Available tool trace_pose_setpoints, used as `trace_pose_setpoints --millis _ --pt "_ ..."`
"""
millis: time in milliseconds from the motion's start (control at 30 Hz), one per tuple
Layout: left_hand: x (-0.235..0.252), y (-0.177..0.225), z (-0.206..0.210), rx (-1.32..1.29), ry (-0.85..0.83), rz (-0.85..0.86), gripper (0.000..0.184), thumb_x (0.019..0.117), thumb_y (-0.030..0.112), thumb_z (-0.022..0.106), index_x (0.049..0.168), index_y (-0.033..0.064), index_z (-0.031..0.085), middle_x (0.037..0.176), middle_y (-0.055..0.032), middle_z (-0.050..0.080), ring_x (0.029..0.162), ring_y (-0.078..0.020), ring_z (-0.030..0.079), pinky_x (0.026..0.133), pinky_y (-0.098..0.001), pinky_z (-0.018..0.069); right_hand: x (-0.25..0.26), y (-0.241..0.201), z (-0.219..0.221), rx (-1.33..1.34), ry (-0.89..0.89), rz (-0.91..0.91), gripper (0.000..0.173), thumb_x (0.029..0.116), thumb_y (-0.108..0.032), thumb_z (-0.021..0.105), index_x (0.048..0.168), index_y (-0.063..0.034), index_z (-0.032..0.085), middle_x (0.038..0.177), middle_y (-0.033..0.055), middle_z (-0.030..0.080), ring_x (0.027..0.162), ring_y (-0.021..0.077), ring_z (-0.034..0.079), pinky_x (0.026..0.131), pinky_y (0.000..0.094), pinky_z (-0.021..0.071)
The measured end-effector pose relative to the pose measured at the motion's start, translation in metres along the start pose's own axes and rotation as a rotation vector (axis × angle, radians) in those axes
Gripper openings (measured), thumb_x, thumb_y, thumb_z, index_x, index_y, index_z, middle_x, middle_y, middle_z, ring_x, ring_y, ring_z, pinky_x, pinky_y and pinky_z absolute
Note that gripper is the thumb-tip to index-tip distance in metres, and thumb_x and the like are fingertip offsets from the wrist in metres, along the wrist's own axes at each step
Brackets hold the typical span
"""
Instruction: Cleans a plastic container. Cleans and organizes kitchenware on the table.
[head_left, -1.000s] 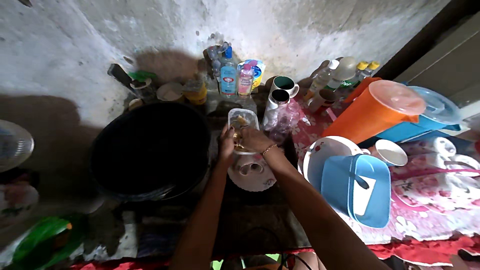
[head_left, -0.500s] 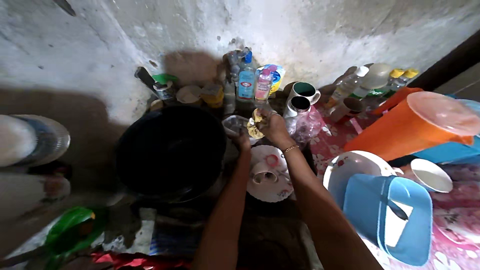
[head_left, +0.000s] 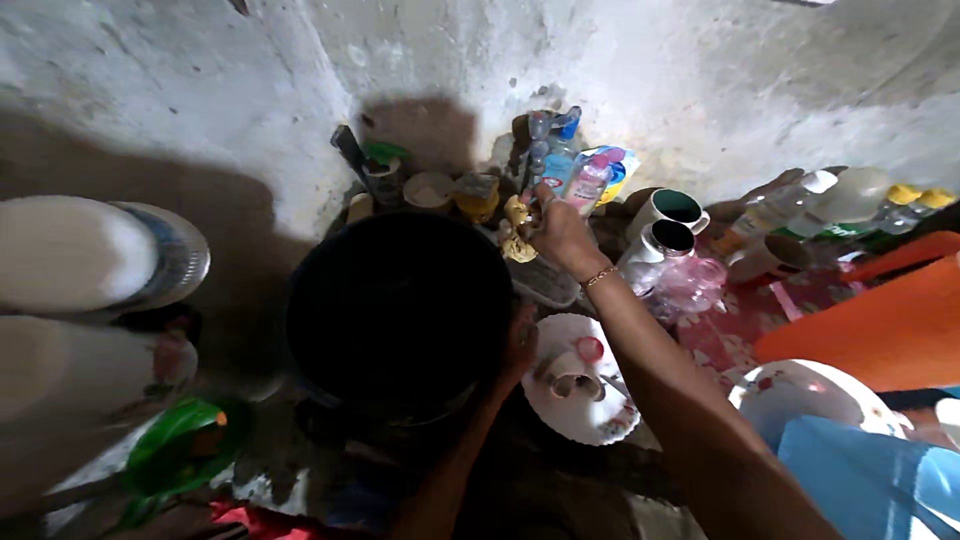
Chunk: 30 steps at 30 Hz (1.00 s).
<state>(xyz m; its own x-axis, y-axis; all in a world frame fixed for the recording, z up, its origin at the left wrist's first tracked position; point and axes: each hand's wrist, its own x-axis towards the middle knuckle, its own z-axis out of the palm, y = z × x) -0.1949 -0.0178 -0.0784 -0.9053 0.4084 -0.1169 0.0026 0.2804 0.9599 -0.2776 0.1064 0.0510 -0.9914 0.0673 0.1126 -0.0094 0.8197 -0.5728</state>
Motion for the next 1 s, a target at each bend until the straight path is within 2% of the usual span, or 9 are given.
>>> trace_pose_setpoints --millis 133,333,400,500,567,667,767,900,1000 --pt "-0.012 -0.01 -0.004 -0.033 -0.014 0.227 0.029 0.1008 0.0 0.052 0.124 -0.0133 0.064 0.117 -0.026 0.069 0.104 -0.0267 0.069 0.095 -0.0353 0.0547 0.046 -0.037 0.017 0.004 -0.017 -0.056 0.047 0.0882 -0.002 0.073 0.131 0.0011 0.054 0.115 0.0258 0.067 0.105 0.0419 0.067 0.09 0.059 0.0534" --pt "-0.011 -0.01 -0.005 -0.021 0.001 0.309 0.025 0.0961 -0.003 0.054 0.113 -0.0154 0.067 0.1 -0.0253 0.071 0.087 -0.0216 0.068 0.083 -0.0288 0.0547 0.129 -0.073 0.045 -0.017 0.037 -0.176 0.056 0.0909 -0.004 0.071 0.142 0.0045 0.05 0.133 0.0287 0.06 0.123 0.0421 0.061 0.104 0.054 0.0491" --pt "-0.013 -0.002 -0.006 -0.008 -0.018 0.259 0.026 0.097 -0.004 0.052 0.114 -0.0175 0.067 0.104 -0.028 0.071 0.091 -0.0236 0.069 0.087 -0.03 0.0531 0.143 -0.08 0.045 -0.127 -0.042 -0.155 0.054 0.0943 -0.008 0.07 0.144 0.0025 0.051 0.14 0.0282 0.056 0.129 0.0425 0.057 0.107 0.055 0.0468" --pt "-0.006 -0.018 -0.002 -0.002 -0.011 0.354 0.026 0.0957 -0.003 0.051 0.111 -0.0146 0.069 0.097 -0.024 0.071 0.082 -0.0182 0.067 0.079 -0.0252 0.0532 0.14 -0.083 0.026 -0.221 -0.078 -0.19 0.036 0.0978 -0.012 0.066 0.132 -0.0014 0.063 0.13 0.0246 0.064 0.123 0.042 0.061 0.103 0.0603 0.0475" --pt "-0.007 -0.005 -0.009 0.001 -0.094 0.242 0.029 0.0998 -0.003 0.048 0.119 -0.0162 0.066 0.11 -0.0286 0.07 0.095 -0.0224 0.068 0.09 -0.0283 0.0514 0.126 -0.085 0.001 -0.337 -0.06 -0.188 0.03 0.1021 -0.016 0.06 0.127 -0.0006 0.066 0.126 0.0256 0.066 0.12 0.0437 0.062 0.099 0.063 0.0474" --pt "-0.003 -0.022 -0.002 -0.003 -0.004 0.39 0.025 0.0971 -0.004 0.051 0.111 -0.0152 0.068 0.101 -0.0254 0.071 0.087 -0.0201 0.068 0.082 -0.026 0.0538 0.104 -0.083 -0.04 -0.604 -0.036 -0.041 0.027 0.1009 -0.007 0.057 0.123 0.0083 0.062 0.125 0.0338 0.062 0.12 0.0522 0.059 0.092 0.0694 0.0455" --pt "-0.001 -0.026 0.0 0.011 0.008 0.43 0.024 0.0967 -0.004 0.051 0.109 -0.0139 0.069 0.098 -0.0233 0.071 0.085 -0.0199 0.068 0.08 -0.0271 0.0548 0.104 -0.064 -0.06 -0.76 -0.062 0.169 0.031 0.1028 -0.01 0.055 0.124 0.0129 0.06 0.131 0.0364 0.058 0.124 0.0551 0.055 0.09 0.073 0.0432" --pt "-0.002 -0.023 0.0 0.057 0.021 0.404 0.023 0.097 -0.004 0.052 0.108 -0.0127 0.071 0.098 -0.0239 0.072 0.085 -0.0237 0.07 0.08 -0.0306 0.0564 0.11 -0.054 -0.067 -0.776 -0.084 0.196 0.034 0.1068 -0.017 0.05 0.121 0.0127 0.061 0.131 0.0352 0.059 0.125 0.052 0.056 0.093 0.0689 0.044" --pt "-0.002 -0.023 0.001 0.059 0.031 0.386 0.023 0.0969 -0.003 0.053 0.109 -0.0126 0.071 0.098 -0.0239 0.073 0.085 -0.0241 0.07 0.081 -0.0312 0.0564 0.116 -0.054 -0.06 -0.794 -0.103 0.173 0.031 0.105 -0.012 0.05 0.124 0.0089 0.063 0.131 0.0325 0.06 0.125 0.0506 0.056 0.093 0.0681 0.0447"
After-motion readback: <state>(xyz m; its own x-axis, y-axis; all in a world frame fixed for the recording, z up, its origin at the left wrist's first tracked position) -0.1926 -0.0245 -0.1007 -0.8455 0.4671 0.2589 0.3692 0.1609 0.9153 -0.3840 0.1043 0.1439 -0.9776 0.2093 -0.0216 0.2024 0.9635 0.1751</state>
